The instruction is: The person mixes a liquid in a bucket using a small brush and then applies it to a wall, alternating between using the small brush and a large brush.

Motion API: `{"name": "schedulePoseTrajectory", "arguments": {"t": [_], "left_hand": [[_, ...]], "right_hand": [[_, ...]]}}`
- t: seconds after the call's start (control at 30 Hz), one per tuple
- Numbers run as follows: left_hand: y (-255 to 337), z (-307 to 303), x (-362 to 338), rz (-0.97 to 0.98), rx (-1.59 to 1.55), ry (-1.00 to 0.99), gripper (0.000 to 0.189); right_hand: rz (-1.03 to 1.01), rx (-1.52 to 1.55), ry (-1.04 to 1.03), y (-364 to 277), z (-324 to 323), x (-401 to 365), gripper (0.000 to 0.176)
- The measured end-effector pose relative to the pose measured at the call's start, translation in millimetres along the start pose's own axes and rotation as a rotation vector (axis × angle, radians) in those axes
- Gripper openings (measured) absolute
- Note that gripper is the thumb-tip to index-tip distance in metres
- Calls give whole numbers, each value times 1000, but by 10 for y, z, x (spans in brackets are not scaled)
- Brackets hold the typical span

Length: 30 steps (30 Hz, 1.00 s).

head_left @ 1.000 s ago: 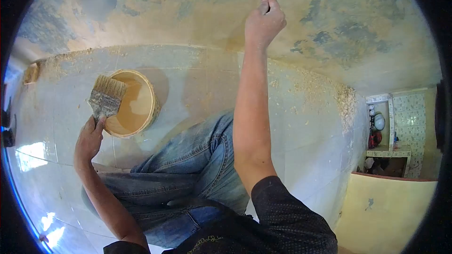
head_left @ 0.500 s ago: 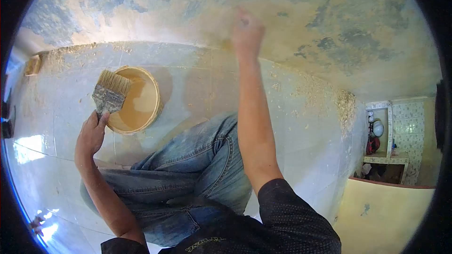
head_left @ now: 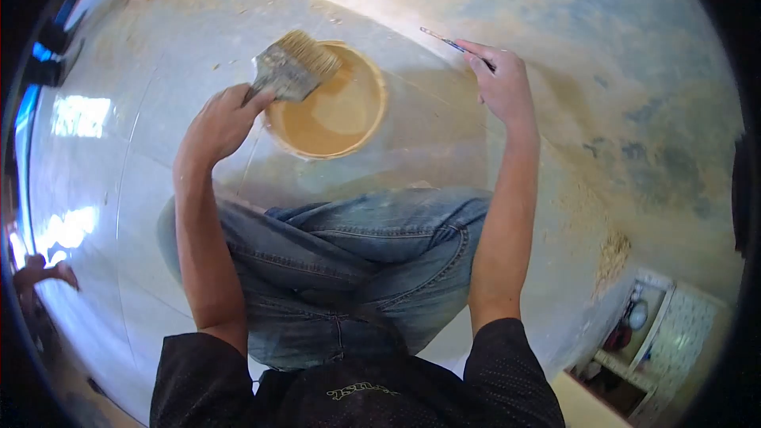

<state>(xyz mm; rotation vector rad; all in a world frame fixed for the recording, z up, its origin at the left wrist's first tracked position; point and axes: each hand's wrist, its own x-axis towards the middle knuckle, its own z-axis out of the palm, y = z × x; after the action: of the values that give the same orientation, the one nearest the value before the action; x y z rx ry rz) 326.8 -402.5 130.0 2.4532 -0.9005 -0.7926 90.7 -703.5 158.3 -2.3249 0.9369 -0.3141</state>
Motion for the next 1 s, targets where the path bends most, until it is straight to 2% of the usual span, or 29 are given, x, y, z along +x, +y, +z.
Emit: {"name": "schedulePoseTrajectory", "arguments": {"t": [0.13,0.2,0.23,0.3,0.33,0.4,0.6,0.73,0.8,0.9,1.0], "left_hand": [[41,-103,-11,-32,-115,180,55],[82,-205,-23,-113,-233,220,56],[-13,-140,-8,2,-272,340,57],[-42,-142,-13,-7,-281,365,57],[-47,-140,-2,-7,-280,386,58],[-104,-91,57,20,-292,396,58],[-180,191,267,19,-263,311,53],[-100,225,255,63,-222,295,48],[-109,278,276,135,-168,400,44],[-155,335,292,163,-112,446,40],[-148,302,324,118,-119,381,36]], "right_hand": [[-180,99,-105,-655,150,-297,25],[-219,3,-270,-826,293,-398,25],[-225,-3,-282,-837,414,-386,25],[-391,-152,-296,-820,680,-375,26],[-395,-159,-305,-912,774,-345,26],[-336,-342,-451,-1106,960,-272,27],[-369,-646,-693,-952,1509,-19,24],[-352,-696,-679,-811,1601,-30,22],[-371,-666,-600,-788,1653,-19,21],[-391,-680,-534,-813,1696,-33,21],[-373,-666,-514,-871,1654,-63,21]]}}
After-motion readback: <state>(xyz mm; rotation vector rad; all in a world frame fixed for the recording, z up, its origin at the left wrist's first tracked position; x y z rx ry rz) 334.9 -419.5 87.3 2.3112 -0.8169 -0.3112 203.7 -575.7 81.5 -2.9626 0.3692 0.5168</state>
